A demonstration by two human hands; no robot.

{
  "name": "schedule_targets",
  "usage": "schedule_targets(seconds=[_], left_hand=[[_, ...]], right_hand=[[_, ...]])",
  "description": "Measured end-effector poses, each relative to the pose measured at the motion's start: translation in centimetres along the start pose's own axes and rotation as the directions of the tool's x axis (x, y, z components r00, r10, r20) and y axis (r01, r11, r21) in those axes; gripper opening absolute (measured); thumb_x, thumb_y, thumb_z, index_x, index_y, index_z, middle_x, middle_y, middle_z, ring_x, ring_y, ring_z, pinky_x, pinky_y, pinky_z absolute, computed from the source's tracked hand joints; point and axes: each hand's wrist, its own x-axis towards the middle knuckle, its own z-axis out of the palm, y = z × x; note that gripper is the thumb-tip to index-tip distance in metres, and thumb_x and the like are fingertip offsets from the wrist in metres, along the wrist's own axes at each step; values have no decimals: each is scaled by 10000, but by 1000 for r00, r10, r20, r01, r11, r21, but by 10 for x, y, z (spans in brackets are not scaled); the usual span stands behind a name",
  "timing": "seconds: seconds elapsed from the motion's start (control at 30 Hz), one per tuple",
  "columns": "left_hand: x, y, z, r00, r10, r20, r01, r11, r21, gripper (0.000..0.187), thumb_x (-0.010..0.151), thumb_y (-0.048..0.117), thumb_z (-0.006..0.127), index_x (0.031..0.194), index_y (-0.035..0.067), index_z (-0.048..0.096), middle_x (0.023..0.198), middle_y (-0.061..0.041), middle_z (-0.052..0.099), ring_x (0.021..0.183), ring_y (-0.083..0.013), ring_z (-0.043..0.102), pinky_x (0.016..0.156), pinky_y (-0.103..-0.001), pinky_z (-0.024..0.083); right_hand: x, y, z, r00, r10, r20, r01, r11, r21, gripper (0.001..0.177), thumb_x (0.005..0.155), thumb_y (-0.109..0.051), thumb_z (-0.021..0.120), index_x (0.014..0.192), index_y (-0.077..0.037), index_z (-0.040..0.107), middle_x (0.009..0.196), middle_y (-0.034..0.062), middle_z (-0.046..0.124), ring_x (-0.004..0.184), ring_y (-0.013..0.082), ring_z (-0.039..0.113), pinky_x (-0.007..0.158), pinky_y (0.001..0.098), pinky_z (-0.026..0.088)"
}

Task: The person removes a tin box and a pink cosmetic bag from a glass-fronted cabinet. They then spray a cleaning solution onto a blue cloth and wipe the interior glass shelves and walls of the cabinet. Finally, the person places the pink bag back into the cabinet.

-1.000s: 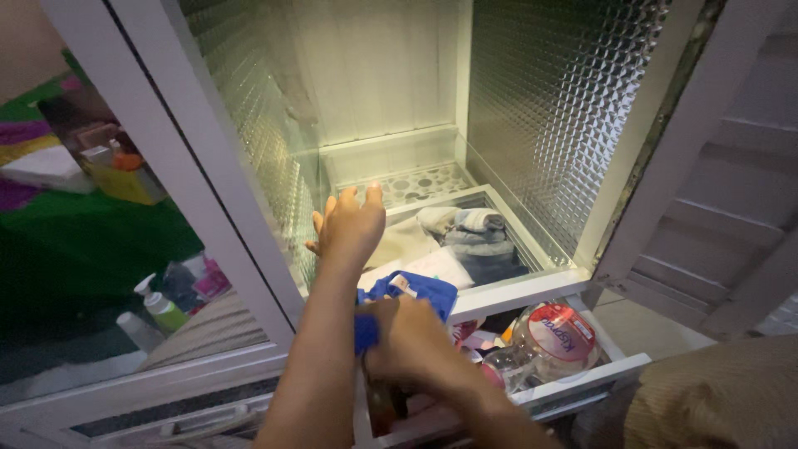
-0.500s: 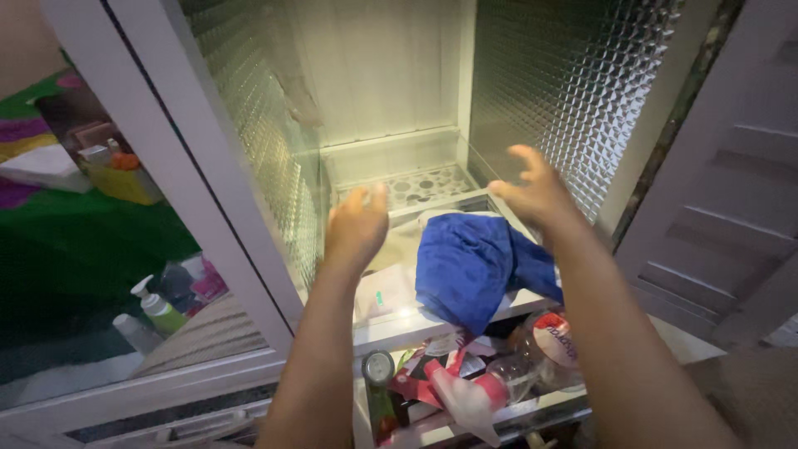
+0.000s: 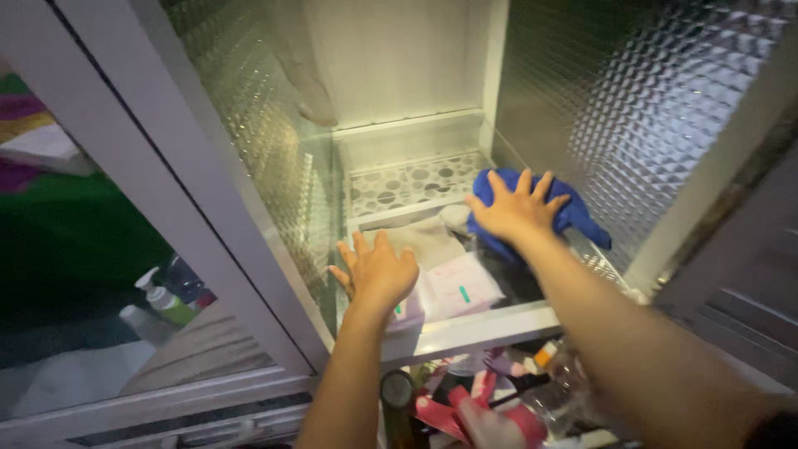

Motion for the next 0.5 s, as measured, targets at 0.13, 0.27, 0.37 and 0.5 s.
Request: schedule_targets(seconds=[0.13, 0.27, 0.37, 0.5], left_hand=[[7, 5, -9, 999, -37, -14, 36, 997, -70, 780, 911, 480, 543, 1574, 127, 329, 1685, -201, 125, 1550, -477, 13, 1207, -671, 13], [18, 1, -13, 993, -43, -106, 26, 987, -157, 805, 921, 542, 535, 1565, 103, 331, 1665, -221, 166, 1539, -488, 62, 1209, -638, 109], [26, 3, -15, 983, -52, -178, 17, 981, -192, 810, 926, 554, 537, 1568, 105, 332, 1654, -233, 190, 1533, -481, 101, 1215, -620, 143], [29, 22, -17, 973, -181, -145, 150, 967, -204, 720, 907, 538, 546, 1527, 190, 432, 1682, -190, 198, 1567, -441, 99, 1223, -644, 140]], right_hand=[[55, -28, 7, 989, -147, 12, 147, 989, 22, 790, 896, -760, 420, 1583, -380, 326, 1698, 174, 104, 1544, 485, 11, 1162, 751, 33], [53, -96, 42, 915, -398, 65, 398, 917, 10, 745, 924, -736, 377, 1585, -403, 297, 1704, 117, 127, 1560, 445, 39, 1174, 751, 48], [22, -132, 65, 815, -570, 105, 573, 820, 8, 734, 930, -704, 407, 1593, -421, 272, 1698, 122, 134, 1563, 417, 55, 1171, 760, 59], [-4, -98, 64, 726, -680, 101, 685, 728, -30, 820, 813, -598, 546, 1573, -415, 301, 1696, 67, 150, 1554, 388, 59, 1126, 754, 88]])
